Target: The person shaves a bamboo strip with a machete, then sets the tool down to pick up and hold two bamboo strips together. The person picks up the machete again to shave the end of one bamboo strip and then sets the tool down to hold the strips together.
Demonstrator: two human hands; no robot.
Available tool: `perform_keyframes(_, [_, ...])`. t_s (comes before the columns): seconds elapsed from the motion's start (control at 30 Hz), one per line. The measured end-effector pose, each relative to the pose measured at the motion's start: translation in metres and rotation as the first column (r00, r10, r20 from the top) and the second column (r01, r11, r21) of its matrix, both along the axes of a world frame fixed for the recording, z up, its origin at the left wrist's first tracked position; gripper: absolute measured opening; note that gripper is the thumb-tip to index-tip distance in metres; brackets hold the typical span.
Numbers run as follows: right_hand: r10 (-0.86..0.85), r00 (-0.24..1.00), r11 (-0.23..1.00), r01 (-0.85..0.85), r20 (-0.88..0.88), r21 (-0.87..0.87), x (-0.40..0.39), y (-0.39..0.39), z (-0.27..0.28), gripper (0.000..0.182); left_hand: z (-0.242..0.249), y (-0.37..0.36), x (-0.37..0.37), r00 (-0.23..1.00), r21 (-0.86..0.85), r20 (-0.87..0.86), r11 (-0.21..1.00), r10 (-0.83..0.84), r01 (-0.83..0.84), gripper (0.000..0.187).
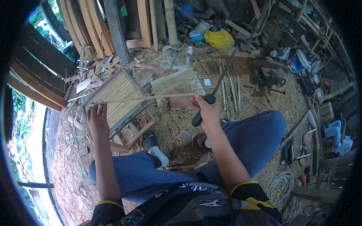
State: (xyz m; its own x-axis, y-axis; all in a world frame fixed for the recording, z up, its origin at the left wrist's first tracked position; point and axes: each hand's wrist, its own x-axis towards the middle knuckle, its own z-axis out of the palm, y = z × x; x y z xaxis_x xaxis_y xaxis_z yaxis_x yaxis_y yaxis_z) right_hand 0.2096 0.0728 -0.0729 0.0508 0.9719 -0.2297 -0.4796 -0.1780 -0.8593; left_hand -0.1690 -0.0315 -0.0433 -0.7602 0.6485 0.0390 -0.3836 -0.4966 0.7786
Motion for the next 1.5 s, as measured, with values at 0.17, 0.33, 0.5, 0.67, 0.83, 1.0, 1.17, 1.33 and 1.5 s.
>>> perform_keyframes(0.17, [0.032,0.994,0.999,-0.028,-0.105,0.036,0.013,-0.002,0.006,0.015,-0.006,0.003,0.006,1.000,-0.018,-0.008,1.000,-0.006,0.006,0.019])
perform_keyframes(0.33, [0.052,0.988,0.997,-0.043,-0.144,0.066,0.025,-0.009,0.028,0.016,-0.029,0.005,-0.002,0.997,-0.049,0.055,0.998,-0.045,0.048,0.020])
perform_keyframes(0.5, [0.059,0.989,0.988,-0.039,-0.134,0.150,0.043,-0.016,0.055,0.016,-0.033,0.005,0.009,0.982,-0.121,0.148,0.983,-0.119,0.138,0.016])
perform_keyframes(0.67, [-0.007,0.994,0.952,0.039,-0.105,0.305,0.066,-0.022,0.077,0.020,-0.027,0.005,0.027,0.947,-0.268,0.136,0.909,-0.291,0.318,0.015])
perform_keyframes(0.83, [-0.114,0.993,0.917,0.111,-0.013,0.384,0.089,-0.029,0.105,0.023,-0.023,0.003,0.044,0.852,-0.507,-0.048,0.747,-0.522,0.429,0.025])
perform_keyframes(1.0, [-0.209,0.978,0.886,0.184,0.012,0.426,0.106,-0.033,0.131,0.024,-0.001,-0.002,0.057,0.692,-0.843,-0.173,0.469,-0.701,0.265,0.042])
perform_keyframes(1.17, [-0.153,0.974,0.906,0.070,0.168,0.417,0.118,-0.033,0.137,0.023,0.006,-0.001,0.063,0.568,-0.795,-0.460,0.601,-0.682,0.078,0.042])
perform_keyframes(1.33, [-0.097,0.973,0.924,0.011,0.207,0.381,0.096,-0.037,0.139,0.028,0.009,0.007,0.099,0.497,-0.569,-0.581,0.758,-0.645,0.319,0.022])
perform_keyframes(1.5, [0.057,0.959,0.916,-0.162,0.279,0.367,0.071,-0.042,0.136,0.026,0.048,-0.012,0.163,0.162,-0.534,-0.767,0.758,-0.621,0.375,0.019])
